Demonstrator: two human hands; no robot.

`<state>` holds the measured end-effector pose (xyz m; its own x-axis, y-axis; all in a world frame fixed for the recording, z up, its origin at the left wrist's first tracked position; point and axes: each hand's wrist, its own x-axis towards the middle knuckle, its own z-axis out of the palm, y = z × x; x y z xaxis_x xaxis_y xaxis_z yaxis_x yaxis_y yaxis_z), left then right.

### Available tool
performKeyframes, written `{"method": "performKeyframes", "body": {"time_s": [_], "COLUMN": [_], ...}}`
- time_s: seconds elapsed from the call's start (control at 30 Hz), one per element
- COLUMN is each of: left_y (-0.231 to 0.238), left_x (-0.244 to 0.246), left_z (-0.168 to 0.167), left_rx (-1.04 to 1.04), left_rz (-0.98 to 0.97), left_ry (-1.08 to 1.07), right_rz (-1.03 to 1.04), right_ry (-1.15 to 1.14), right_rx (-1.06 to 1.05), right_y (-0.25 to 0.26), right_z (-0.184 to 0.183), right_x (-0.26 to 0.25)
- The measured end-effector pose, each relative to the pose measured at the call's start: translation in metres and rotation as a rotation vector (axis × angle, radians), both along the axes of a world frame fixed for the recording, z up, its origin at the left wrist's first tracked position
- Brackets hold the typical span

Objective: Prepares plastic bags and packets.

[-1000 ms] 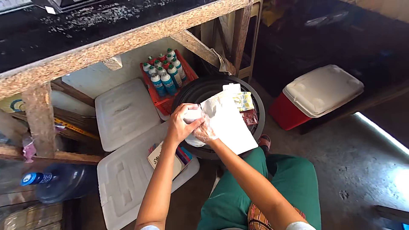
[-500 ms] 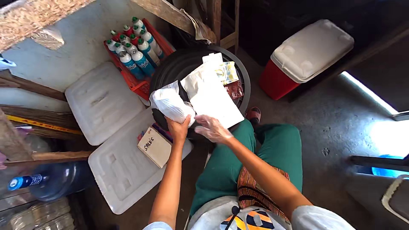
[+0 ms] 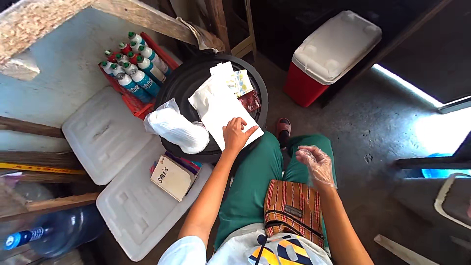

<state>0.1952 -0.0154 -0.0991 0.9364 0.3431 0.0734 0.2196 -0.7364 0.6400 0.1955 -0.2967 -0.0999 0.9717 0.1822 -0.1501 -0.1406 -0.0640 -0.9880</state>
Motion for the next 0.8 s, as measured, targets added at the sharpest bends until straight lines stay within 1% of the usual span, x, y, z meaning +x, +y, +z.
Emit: {"method": "performKeyframes", "body": {"time_s": [0.03,0.1,0.17,0.37,0.53,0.6,0.7,0.77,0.8], "left_y": [0.000,0.001,0.003,0.006,0.008,0.009,0.018,0.025,0.026], "left_x": [0.003,0.004,0.003,0.002,0.002,0.002,-0.001,-0.011,-0.019], "left_z": [-0.002,-0.012,-0.022,-0.034,-0.039,-0.040,-0.026,-0.001,0.016], "left_rx": [-0.043,-0.097,-0.115,-0.171,-0.181,-0.199,-0.245,-0.207,-0.176], "left_rz": [0.011,0.046,0.062,0.107,0.144,0.169,0.137,0.027,-0.035], "left_ry": [0.079,0.104,0.049,-0.075,-0.123,-0.174,-0.227,-0.262,-0.273], "right_rz": [-0.017,-0.056,-0.070,0.000,0.033,0.054,0.152,0.284,0.365], "right_ry": [0.024,0.034,0.031,0.005,0.004,0.008,-0.034,0.000,0.077], "right_rx": [0.032,0.095,0.128,0.137,0.158,0.155,0.109,0.055,0.034], "right_y": [0.002,0.007,0.012,0.023,0.025,0.028,0.036,0.045,0.053], "right_z": [-0.002,-0.004,-0.005,-0.004,-0.007,-0.003,0.010,0.026,0.034], "right_x": [-0.006,-0.012,-0.013,-0.010,-0.019,-0.021,-0.015,-0.006,0.000]}}
